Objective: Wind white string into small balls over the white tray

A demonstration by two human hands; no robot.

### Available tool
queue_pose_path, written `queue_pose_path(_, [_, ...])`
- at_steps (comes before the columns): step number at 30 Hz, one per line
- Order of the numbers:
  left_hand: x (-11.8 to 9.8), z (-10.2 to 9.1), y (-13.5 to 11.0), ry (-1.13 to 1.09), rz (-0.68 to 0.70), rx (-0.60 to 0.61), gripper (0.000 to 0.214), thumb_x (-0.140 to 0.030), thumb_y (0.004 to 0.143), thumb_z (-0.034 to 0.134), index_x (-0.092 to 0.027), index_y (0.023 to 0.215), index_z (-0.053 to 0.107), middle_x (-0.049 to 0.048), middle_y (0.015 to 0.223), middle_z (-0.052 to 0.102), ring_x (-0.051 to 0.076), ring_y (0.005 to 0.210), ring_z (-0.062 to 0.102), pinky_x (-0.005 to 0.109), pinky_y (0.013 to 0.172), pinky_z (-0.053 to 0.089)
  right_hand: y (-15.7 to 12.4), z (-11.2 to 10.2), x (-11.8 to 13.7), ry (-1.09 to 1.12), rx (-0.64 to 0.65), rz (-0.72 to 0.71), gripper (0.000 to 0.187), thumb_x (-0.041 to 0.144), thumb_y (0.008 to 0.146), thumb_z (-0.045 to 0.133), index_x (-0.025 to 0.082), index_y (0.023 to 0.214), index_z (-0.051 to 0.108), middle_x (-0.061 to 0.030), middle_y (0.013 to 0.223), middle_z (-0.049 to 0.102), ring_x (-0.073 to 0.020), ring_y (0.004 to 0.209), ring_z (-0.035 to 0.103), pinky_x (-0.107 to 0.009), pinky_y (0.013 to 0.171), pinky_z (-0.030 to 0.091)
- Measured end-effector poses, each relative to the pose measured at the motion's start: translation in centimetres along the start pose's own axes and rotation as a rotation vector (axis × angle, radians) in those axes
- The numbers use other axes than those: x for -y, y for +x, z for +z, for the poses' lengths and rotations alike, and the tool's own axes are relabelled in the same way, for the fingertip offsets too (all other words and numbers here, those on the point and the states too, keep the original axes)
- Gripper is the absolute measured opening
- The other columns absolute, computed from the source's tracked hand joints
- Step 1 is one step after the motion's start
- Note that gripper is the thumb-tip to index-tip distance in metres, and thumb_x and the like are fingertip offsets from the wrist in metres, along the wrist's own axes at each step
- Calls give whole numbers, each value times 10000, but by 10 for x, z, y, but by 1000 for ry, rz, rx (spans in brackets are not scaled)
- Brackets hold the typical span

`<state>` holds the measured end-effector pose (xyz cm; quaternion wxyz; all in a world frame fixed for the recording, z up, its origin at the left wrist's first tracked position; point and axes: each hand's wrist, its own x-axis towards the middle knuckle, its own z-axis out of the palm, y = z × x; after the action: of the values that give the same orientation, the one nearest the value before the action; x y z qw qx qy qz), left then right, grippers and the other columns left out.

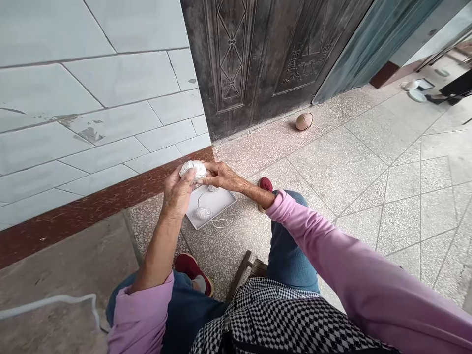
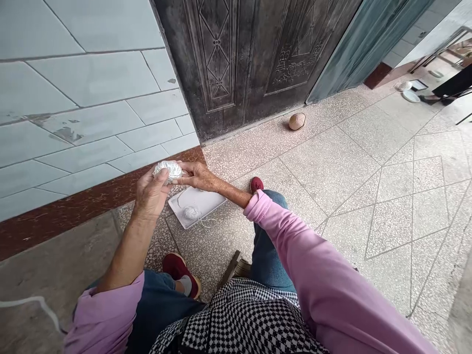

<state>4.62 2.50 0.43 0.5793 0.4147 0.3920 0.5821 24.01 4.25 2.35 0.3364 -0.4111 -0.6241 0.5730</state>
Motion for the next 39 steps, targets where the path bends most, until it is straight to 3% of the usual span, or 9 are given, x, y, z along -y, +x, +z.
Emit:
queue_pose_path(4, [8,5,1,-18,4,-9,614,-676,784,1223,-241,1126,955,165,1295,967,373,1155,935,397,800,797,-5,-3,0,11,-26,-1,367,480,1125,1080,210,1097,833,1,887,669,-195,848,557,-305,731,490])
queue_pose_path(8, [13,1,7,-50,24,11,643,-704,828,1205,-233,1173,934,167,1302,950,341,1166,925,391,875,801,5,-1,-1,54,-33,-4,417,508,1142,1048,185,1059,799,32,792,598,-172,755,536,-300,653,433])
queue_pose_path(13, [6,-15,10,-45,53,36,681,-680,794,1231,-216,1193,933,161,1339,927,335,1259,898,456,1094,798,19,4,-2,95,23,-27,275,386,1162,994,169,1189,828,88,730,546,-135,653,510,-276,619,434])
queue_pose_path(21, [-4,-27,7,78,34,25,714,-659,732,1216,-195,1193,931,156,1261,918,369,1197,898,539,1100,786,26,10,-10,126,72,-13,225,224,1143,1003,161,1218,800,121,683,551,-110,619,468,-252,578,409])
queue_pose_path(25, [-2,-22,10,61,48,-22,717,-667,715,1220,-203,1184,938,163,1281,928,372,1215,902,545,1146,769,28,8,-21,101,57,-10,225,300,1202,971,155,1260,809,118,681,536,-114,627,491,-257,596,425])
queue_pose_path(29, [0,-25,17,9,60,-116,753,-755,712,1213,-240,1158,892,151,1268,919,385,1201,929,537,1102,784,22,8,-34,-8,58,-71,306,432,1334,753,153,1219,799,83,740,580,-123,640,517,-257,630,416])
queue_pose_path(32, [6,-30,23,27,46,-162,759,-790,738,1167,-252,1167,846,145,1226,909,392,1163,940,512,1023,787,10,10,-33,-135,93,-168,386,443,1353,699,155,1114,793,38,806,613,-147,747,564,-268,706,415])
queue_pose_path(37, [16,-33,27,357,1,-243,739,-681,643,1142,-219,1139,848,88,1041,861,358,1039,864,419,853,732,-2,6,-7,-233,153,-137,430,492,1349,759,191,1044,776,7,839,657,-180,847,580,-292,759,455])
queue_pose_path(39, [17,-33,23,451,-49,-168,748,-688,634,1154,-208,1138,880,69,1000,858,315,951,826,395,815,711,1,-4,3,-263,107,-136,435,468,1353,760,197,1013,756,-3,855,681,-186,884,591,-290,783,478])
